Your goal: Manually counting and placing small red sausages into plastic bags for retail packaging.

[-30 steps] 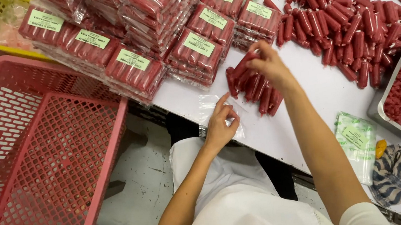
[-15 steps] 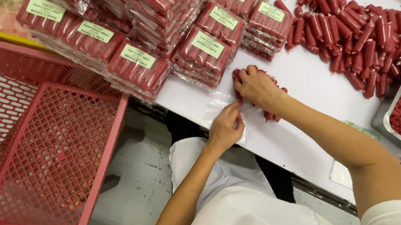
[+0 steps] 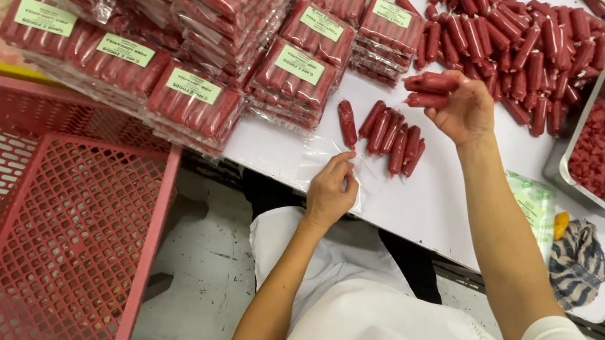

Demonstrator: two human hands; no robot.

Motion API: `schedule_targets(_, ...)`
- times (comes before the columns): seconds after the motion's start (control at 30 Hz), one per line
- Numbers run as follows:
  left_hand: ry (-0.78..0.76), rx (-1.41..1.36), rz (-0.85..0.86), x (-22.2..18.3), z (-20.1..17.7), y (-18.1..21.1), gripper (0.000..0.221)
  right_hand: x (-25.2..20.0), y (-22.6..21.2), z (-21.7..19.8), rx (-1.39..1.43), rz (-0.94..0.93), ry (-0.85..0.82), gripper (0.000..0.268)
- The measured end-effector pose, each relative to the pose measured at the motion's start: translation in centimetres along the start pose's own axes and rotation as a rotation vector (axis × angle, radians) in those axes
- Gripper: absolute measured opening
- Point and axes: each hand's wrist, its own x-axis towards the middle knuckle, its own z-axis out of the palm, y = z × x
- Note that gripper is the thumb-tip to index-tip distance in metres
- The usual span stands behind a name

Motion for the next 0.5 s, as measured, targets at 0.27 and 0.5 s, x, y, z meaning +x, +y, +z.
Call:
schedule_targets(0.27, 0.101, -0.054, -0.067, 0.3, -0.6, 1.3, 0.016, 0.0, 2.4, 5.3, -1.514, 0.211, -0.005, 0.055)
schedule_targets(0.5, 0.062, -0.045, -0.104, 0.0, -1.1, 0.7, 0.013, -3.9, 3.3, 7.6, -1.731, 0.16, -0.055, 0.049)
